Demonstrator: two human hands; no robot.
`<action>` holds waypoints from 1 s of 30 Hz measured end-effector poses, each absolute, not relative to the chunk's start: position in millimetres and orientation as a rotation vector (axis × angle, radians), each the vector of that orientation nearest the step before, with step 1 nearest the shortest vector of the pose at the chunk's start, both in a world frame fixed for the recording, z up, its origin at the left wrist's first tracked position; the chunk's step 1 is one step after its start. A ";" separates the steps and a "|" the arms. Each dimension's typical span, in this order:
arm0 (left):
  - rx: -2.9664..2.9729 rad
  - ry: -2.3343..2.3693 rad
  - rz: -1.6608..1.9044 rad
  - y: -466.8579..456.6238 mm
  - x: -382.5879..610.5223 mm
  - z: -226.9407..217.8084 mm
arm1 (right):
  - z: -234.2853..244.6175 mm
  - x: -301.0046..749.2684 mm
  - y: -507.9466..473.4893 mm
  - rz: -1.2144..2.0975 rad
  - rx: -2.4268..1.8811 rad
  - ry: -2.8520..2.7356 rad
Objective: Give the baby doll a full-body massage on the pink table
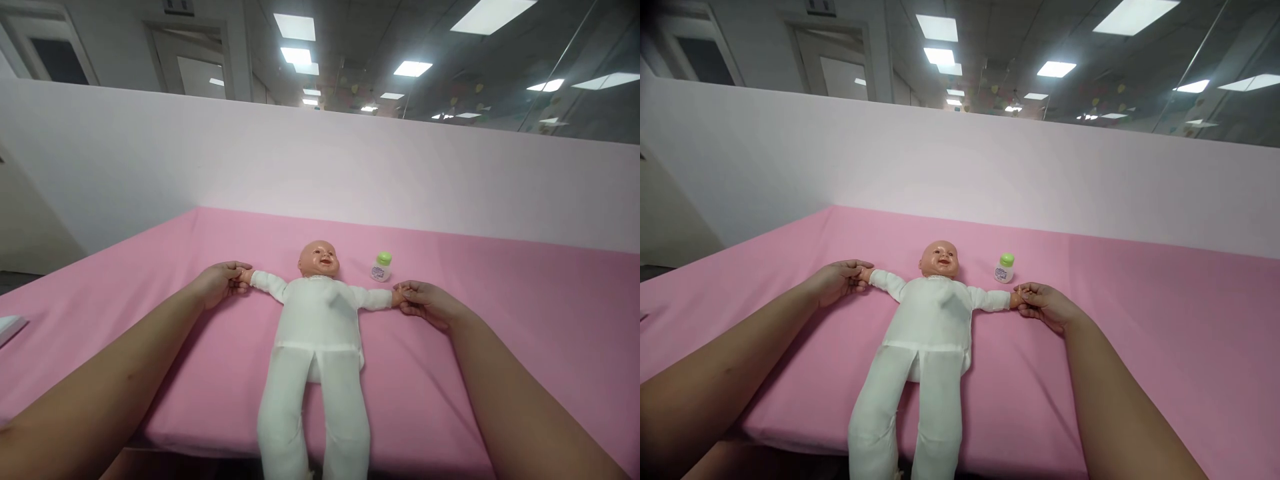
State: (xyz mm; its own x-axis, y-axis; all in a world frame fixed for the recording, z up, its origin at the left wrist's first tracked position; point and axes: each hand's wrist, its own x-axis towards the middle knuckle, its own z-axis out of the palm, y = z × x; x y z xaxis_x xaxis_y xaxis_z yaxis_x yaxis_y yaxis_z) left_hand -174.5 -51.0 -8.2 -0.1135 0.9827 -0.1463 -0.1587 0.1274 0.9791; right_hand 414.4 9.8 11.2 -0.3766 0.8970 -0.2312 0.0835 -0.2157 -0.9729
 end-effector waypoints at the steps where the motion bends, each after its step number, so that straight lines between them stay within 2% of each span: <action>1: 0.941 1.243 1.261 -51.6 -174.2 -7.7 | 12.0 414.6 9.5 1.666 -1.194 -1.415; 11: 1.030 1.260 1.225 -54.8 -170.4 -7.1 | 22.9 402.9 2.5 1.581 -1.288 -1.611; 21: 1.005 1.353 1.233 -47.9 -174.0 -11.2 | 16.6 391.1 6.1 1.402 -1.419 -1.582; 30: 0.941 1.281 1.251 -48.1 -176.4 -9.9 | 18.0 410.0 7.6 1.626 -1.268 -1.509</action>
State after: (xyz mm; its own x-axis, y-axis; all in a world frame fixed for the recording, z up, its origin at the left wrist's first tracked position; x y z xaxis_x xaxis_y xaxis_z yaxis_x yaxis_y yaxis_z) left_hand -176.4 -48.1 -9.9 -0.1256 0.9797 -0.1559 -0.1330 0.1391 0.9813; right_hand 410.0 7.6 18.0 -0.3817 0.8893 -0.2519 0.1849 -0.1936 -0.9635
